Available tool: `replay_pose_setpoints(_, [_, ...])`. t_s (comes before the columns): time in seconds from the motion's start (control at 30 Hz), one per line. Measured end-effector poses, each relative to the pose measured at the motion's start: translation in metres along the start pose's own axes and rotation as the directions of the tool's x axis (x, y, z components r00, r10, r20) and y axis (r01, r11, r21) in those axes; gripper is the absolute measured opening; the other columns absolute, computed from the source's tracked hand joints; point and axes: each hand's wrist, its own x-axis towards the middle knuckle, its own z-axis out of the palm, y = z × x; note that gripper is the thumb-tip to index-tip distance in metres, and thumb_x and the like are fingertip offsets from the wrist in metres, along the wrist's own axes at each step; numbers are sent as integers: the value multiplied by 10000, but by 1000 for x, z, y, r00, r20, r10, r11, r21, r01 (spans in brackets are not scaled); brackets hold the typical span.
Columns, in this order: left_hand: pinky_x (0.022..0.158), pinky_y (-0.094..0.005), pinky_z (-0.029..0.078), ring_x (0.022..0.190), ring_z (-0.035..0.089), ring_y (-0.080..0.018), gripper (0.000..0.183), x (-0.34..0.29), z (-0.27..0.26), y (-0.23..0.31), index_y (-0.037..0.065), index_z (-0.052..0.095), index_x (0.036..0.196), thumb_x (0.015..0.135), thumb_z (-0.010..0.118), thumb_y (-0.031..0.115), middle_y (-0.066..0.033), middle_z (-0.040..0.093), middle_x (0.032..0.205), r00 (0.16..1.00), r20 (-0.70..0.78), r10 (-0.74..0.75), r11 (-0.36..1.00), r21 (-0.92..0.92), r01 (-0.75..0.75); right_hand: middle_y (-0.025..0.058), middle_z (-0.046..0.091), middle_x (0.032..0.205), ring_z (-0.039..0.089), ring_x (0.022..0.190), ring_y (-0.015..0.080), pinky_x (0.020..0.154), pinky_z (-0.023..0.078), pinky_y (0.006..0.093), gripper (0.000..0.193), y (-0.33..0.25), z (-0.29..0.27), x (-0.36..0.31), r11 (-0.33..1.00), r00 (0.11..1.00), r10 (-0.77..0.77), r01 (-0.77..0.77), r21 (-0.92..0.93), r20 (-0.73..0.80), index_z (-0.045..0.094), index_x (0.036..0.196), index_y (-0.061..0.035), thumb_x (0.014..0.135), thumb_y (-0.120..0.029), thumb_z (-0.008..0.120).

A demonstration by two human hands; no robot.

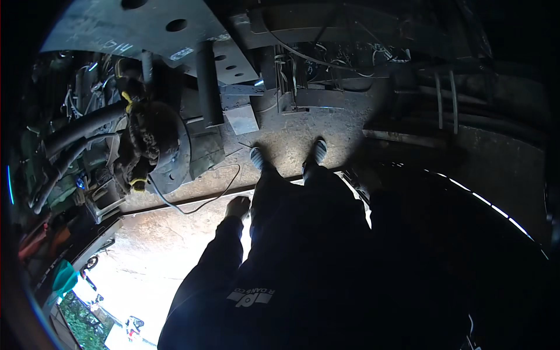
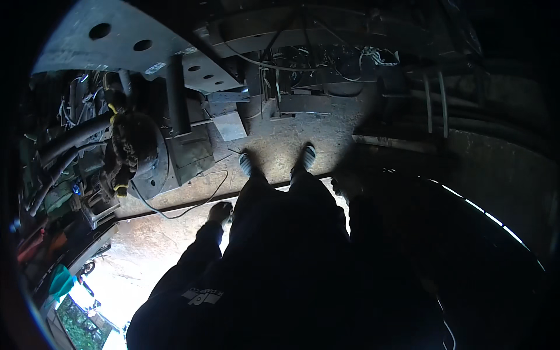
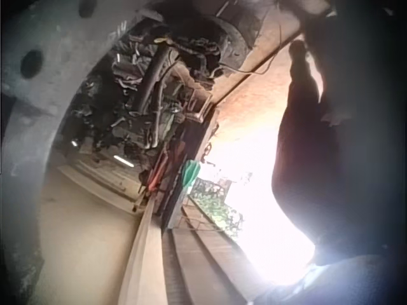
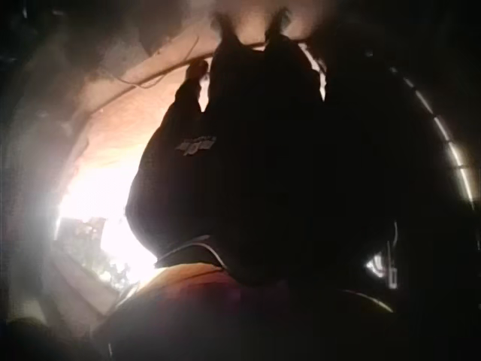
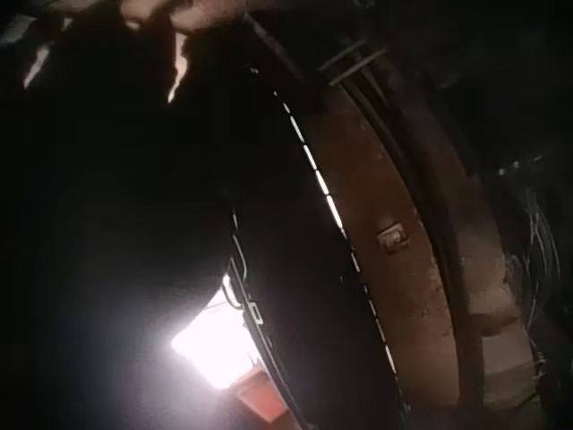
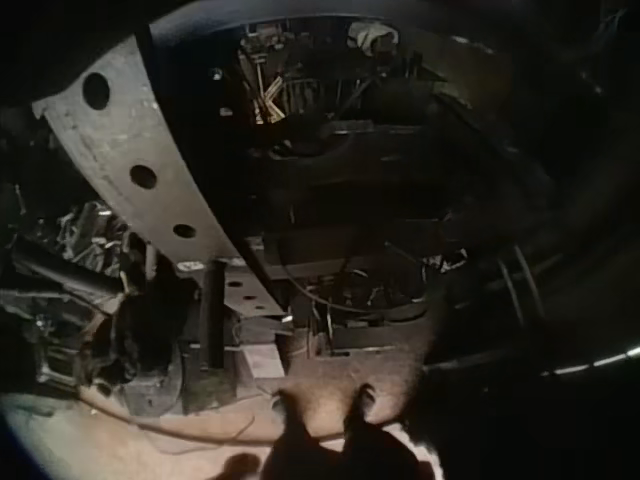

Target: The person bends metal wires around a circular frame by hand, repeatedly picking up wire pieces and shaping them against the metal structure.

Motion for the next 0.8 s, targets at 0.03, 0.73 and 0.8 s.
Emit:
replay_pose_setpoints(0.03, [833,-471,529,942,665,-387,343,35,-2,35,70,672,1020,952,514,367,-178,698,990,997,-58,56,998,41,-54,8,552,699,507,537,117,457,404,285,160,5,-5,-6,997,999,-35,36,-74,8,615,1035,-103,992,-252,579])
replay_pose_setpoints(0.73, [546,-433,472,621,535,-210,181,394,109,350,150,591,1061,961,576,300,-42,546,739,954,301,-12,349,-892,286,76,669,865,589,623,125,570,490,285,365,119,-22,-54,874,853,441,-338,349,-279,630,1159,-10,965,-319,625])
replay_pose_setpoints(0.8, [522,-436,450,582,518,-209,150,401,111,342,152,587,1032,967,558,283,-37,537,717,963,265,-44,420,-870,258,65,664,847,581,626,114,562,478,279,356,118,-24,-55,874,848,441,-333,353,-292,639,1142,-19,961,-326,637])
